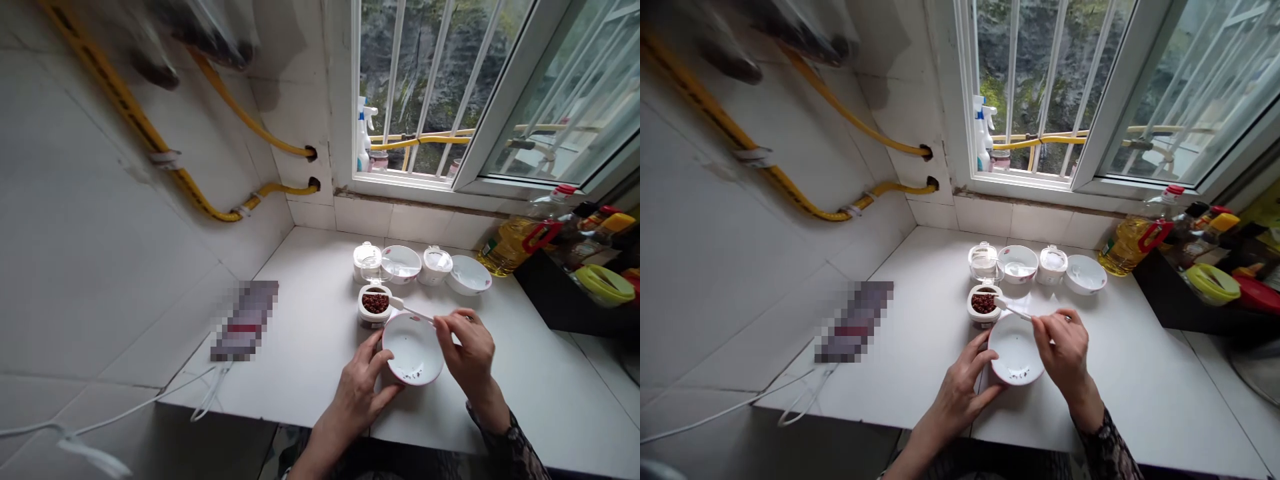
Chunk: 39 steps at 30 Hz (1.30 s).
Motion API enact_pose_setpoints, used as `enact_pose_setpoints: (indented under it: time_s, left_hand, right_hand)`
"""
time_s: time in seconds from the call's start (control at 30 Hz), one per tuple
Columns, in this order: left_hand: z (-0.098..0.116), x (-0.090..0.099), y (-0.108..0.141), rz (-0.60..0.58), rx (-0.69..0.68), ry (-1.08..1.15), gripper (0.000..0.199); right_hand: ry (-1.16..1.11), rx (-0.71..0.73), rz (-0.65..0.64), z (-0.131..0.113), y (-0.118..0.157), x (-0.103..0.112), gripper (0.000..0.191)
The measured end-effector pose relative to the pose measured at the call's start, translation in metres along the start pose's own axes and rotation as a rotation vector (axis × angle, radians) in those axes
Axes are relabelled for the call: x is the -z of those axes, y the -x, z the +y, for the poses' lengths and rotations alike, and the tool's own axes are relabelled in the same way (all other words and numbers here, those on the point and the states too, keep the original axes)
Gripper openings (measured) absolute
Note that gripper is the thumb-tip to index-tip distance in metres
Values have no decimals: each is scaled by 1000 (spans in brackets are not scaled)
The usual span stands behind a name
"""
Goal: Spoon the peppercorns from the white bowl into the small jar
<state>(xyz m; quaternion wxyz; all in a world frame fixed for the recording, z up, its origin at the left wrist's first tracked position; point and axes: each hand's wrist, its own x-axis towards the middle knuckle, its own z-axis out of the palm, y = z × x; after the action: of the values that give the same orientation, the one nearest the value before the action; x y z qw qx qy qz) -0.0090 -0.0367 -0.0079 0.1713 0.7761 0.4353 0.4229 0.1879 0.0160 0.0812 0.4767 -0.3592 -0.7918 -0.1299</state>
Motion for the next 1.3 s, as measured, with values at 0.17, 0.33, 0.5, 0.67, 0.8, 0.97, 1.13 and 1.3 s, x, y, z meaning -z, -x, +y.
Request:
enact_pose_setpoints:
  time_s: [0.17, 0.33, 0.5, 0.67, 0.8, 0.97, 1.13, 1.3]
  left_hand:
    - [-1, -2, -2, -18, 15, 43, 43]
    - [-3, -3, -4, 30, -17, 43, 28]
    - [-2, -1, -2, 75, -117, -15, 17]
    - [5, 5, -4, 168, -296, -172, 12]
    - [11, 15, -8, 188, -409, -294, 14]
    - [16, 27, -9, 163, -491, -359, 18]
    - [19, 32, -8, 130, -528, -403, 20]
    - [23, 29, -9, 140, -580, -453, 19]
  right_hand:
    - [-36, -148, -82, 0, 39, 18, 17]
    - [67, -123, -150, -7, 56, 31, 21]
    - [201, -81, -222, -14, 59, 40, 29]
    - [252, -96, -255, -26, 65, 47, 34]
    - [181, -165, -214, -35, 68, 49, 35]
    - [174, -271, -176, -42, 71, 46, 37]
    - [56, -586, -149, -45, 79, 44, 41]
    - [-205, -943, -190, -47, 84, 37, 53]
